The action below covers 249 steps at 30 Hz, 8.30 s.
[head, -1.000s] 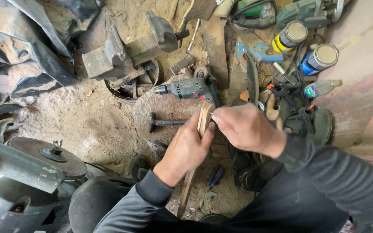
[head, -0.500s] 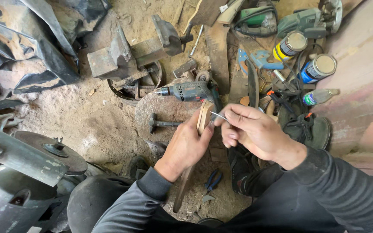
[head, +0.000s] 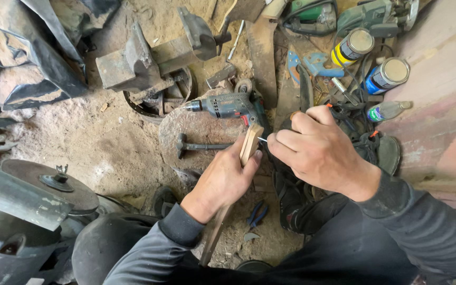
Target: The person inserts a metal rod into a curved wooden piece, drills a hole, and secures the rod with pliers. They then attach a wooden handle and use a power sander to smooth the surface.
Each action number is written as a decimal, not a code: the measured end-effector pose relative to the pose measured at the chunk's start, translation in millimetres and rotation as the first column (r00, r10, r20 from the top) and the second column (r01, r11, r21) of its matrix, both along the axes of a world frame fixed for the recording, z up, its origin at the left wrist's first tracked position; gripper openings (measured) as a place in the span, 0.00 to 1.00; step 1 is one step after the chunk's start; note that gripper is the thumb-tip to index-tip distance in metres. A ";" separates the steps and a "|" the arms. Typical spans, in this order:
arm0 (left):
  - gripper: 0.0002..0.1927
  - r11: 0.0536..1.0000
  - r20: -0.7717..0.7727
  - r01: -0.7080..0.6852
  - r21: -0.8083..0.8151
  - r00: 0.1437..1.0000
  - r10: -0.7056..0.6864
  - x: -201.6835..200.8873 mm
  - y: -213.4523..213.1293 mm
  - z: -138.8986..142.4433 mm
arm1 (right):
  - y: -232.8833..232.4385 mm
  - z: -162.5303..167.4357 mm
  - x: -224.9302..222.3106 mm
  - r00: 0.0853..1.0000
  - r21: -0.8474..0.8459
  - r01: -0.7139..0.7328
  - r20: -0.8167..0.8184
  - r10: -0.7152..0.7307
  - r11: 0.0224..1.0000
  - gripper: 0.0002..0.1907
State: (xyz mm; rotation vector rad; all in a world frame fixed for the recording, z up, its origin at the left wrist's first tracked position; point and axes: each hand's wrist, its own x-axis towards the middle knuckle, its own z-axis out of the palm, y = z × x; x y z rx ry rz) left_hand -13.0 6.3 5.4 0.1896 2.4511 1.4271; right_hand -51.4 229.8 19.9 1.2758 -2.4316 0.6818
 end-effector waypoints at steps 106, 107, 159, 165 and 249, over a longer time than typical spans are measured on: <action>0.17 0.985 -0.088 -0.174 -0.001 0.981 0.174 5.1 0.1 -24.4 | -34.7 -59.8 -7.6 0.946 -0.250 0.074 0.323 0.011 0.966 0.05; 0.17 0.983 -0.067 -0.182 -0.003 0.981 0.181 4.5 0.3 -24.7 | -33.9 -57.6 -12.1 0.972 -0.209 0.034 0.234 0.016 0.977 0.05; 0.22 0.987 -0.249 -0.160 0.010 0.956 0.157 3.3 -10.6 -11.4 | -18.2 -44.8 -4.8 0.135 -0.576 0.375 0.809 0.572 0.727 0.08; 0.17 0.964 -0.024 0.063 0.259 0.998 -0.059 -7.5 -16.6 -7.1 | -21.3 -14.0 -9.4 0.987 0.011 -0.161 0.022 0.160 0.987 0.07; 0.30 0.916 -0.501 -0.207 -0.344 0.865 0.007 35.5 3.3 -0.2 | 27.8 -98.9 -50.8 0.503 -0.463 -0.173 0.718 0.482 0.869 0.11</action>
